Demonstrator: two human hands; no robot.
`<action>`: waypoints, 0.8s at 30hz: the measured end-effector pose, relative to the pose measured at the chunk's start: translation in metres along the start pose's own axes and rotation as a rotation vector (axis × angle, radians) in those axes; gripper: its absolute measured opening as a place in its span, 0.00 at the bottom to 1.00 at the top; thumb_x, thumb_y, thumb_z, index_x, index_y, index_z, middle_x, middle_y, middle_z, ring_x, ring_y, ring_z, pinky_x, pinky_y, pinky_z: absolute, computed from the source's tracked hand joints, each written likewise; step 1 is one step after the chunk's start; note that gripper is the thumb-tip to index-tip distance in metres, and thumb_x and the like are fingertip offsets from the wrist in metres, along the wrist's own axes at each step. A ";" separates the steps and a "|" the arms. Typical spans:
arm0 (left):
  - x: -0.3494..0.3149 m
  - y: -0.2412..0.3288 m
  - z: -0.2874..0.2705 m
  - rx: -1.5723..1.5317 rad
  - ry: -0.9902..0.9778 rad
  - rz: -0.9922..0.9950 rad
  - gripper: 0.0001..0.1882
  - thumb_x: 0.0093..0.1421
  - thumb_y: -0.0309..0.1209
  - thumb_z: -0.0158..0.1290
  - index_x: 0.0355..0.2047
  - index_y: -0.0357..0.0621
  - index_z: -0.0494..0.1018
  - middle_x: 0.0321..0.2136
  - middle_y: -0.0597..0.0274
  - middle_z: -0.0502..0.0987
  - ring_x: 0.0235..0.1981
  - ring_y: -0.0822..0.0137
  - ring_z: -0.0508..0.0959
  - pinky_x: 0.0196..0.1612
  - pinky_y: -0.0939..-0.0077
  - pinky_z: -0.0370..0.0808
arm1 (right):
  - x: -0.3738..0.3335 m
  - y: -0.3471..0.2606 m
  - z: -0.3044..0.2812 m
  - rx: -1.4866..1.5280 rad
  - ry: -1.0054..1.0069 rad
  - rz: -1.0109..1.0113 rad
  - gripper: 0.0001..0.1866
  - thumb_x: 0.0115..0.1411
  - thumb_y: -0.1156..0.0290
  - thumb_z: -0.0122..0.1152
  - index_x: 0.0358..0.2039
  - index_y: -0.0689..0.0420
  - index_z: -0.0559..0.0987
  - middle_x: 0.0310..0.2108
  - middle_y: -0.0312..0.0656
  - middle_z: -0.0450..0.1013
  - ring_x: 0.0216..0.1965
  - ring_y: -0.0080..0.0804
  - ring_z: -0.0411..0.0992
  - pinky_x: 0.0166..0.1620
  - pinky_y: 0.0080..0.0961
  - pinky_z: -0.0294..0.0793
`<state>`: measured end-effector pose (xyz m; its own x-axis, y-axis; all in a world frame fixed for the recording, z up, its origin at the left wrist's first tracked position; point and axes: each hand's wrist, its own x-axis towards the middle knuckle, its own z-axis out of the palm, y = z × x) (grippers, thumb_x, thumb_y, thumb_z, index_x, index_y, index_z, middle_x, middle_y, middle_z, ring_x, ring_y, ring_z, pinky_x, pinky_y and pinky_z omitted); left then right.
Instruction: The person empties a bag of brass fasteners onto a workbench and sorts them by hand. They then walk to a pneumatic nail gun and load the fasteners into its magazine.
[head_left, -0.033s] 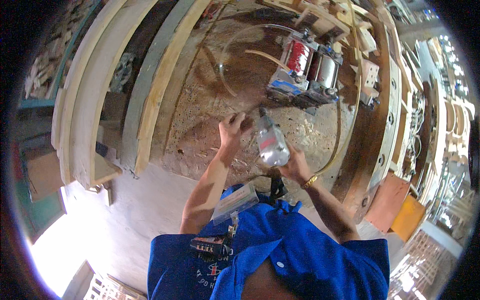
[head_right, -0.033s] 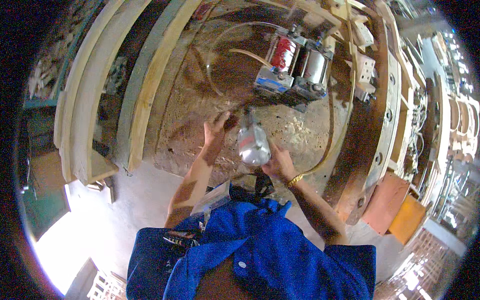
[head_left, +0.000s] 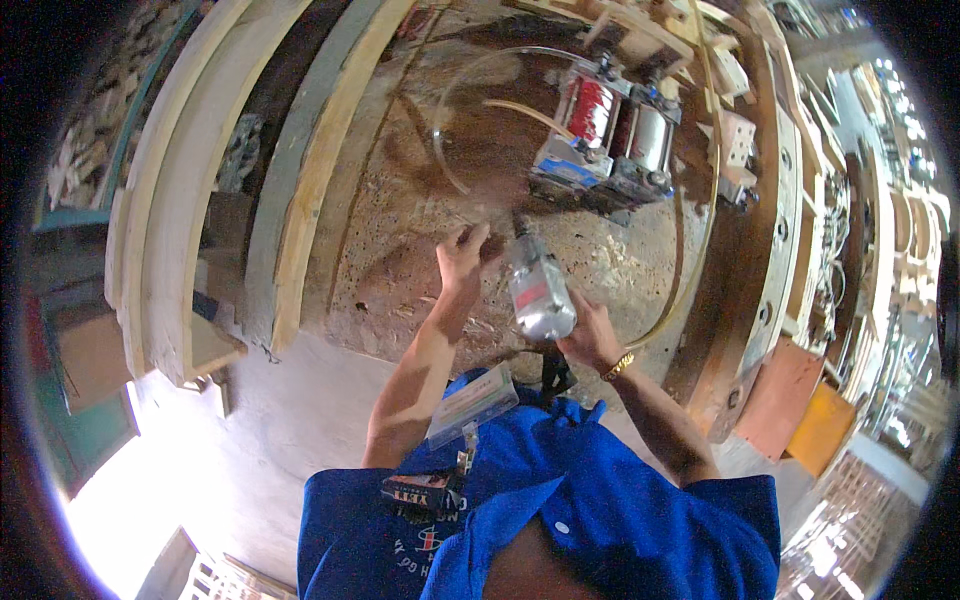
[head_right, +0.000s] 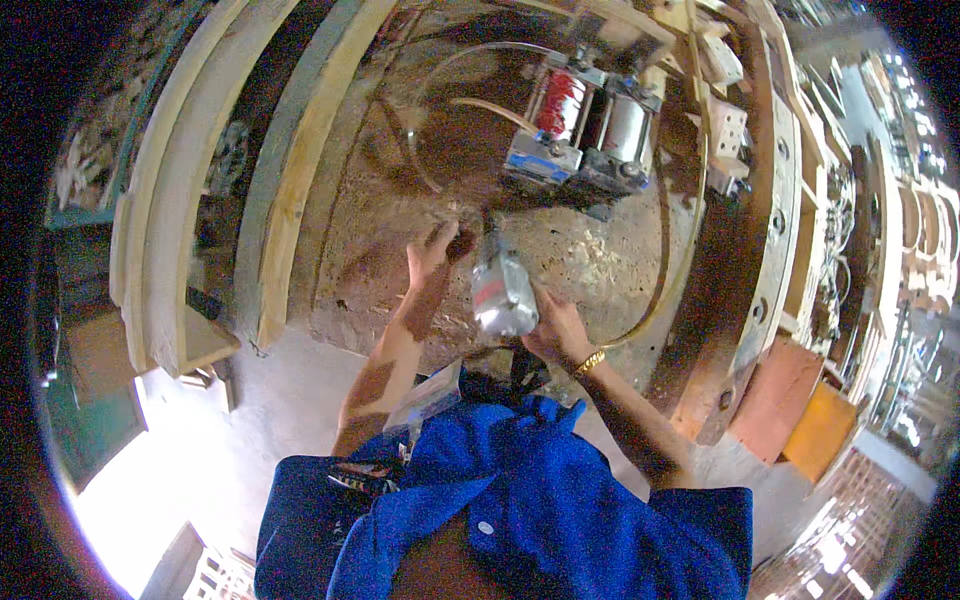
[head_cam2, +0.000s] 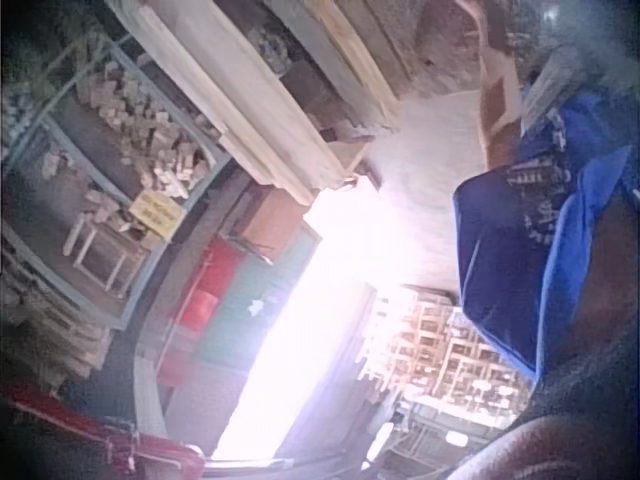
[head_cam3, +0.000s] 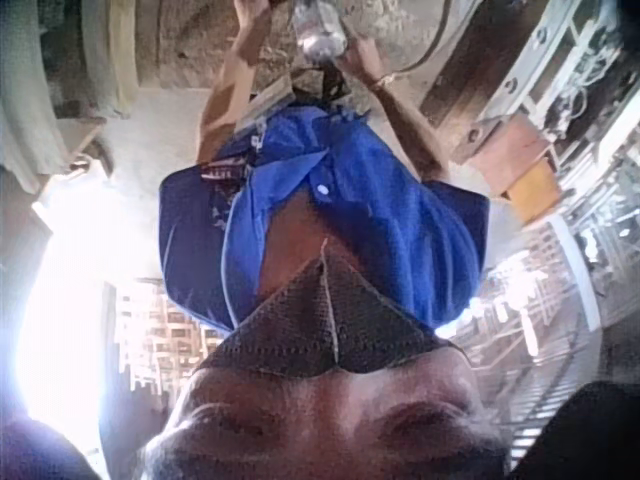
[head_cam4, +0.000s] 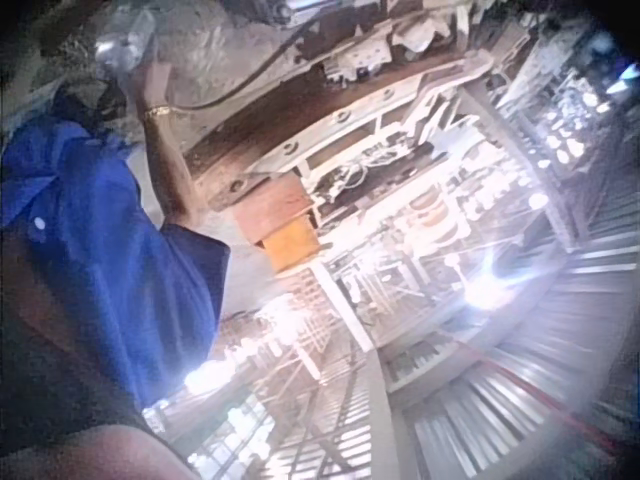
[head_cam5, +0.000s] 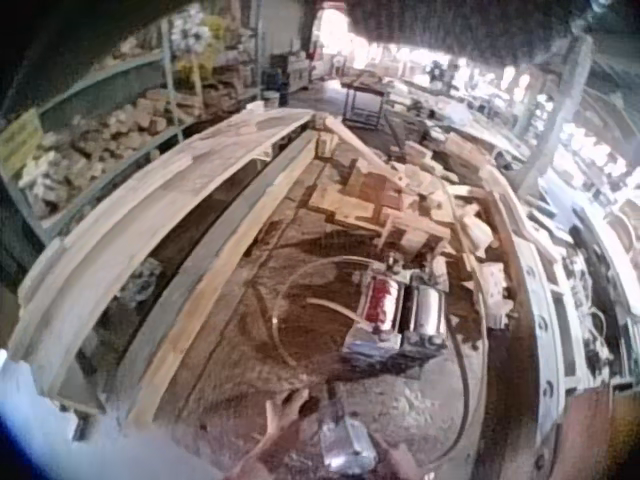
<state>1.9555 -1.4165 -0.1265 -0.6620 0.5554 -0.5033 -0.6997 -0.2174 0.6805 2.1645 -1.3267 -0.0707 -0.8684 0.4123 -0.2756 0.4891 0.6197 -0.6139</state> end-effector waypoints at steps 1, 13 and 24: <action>0.003 -0.001 0.004 0.011 0.002 0.005 0.09 0.58 0.28 0.55 0.33 0.31 0.72 0.28 0.56 0.76 0.27 0.65 0.78 0.29 0.72 0.76 | -0.006 -0.009 -0.007 0.014 -0.094 0.078 0.41 0.42 0.68 0.63 0.58 0.61 0.59 0.41 0.57 0.72 0.36 0.54 0.74 0.39 0.39 0.75; -0.018 0.022 0.078 -0.125 -0.205 -0.370 0.07 0.60 0.30 0.53 0.31 0.39 0.73 0.27 0.55 0.78 0.26 0.68 0.78 0.25 0.79 0.76 | -0.082 -0.006 -0.087 0.245 0.016 -0.067 0.32 0.48 0.69 0.58 0.55 0.64 0.65 0.46 0.56 0.71 0.44 0.52 0.73 0.48 0.36 0.73; -0.020 -0.051 0.129 -0.258 -0.139 -0.678 0.15 0.63 0.41 0.48 0.39 0.41 0.72 0.33 0.58 0.77 0.31 0.68 0.78 0.29 0.77 0.76 | -0.085 0.022 -0.148 0.494 0.047 0.302 0.20 0.40 0.71 0.66 0.37 0.61 0.76 0.33 0.42 0.76 0.32 0.29 0.74 0.39 0.25 0.73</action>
<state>2.0393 -1.3135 -0.0827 -0.0335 0.7277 -0.6850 -0.9954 0.0377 0.0886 2.2618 -1.2491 0.0490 -0.6859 0.5585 -0.4664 0.6085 0.0888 -0.7886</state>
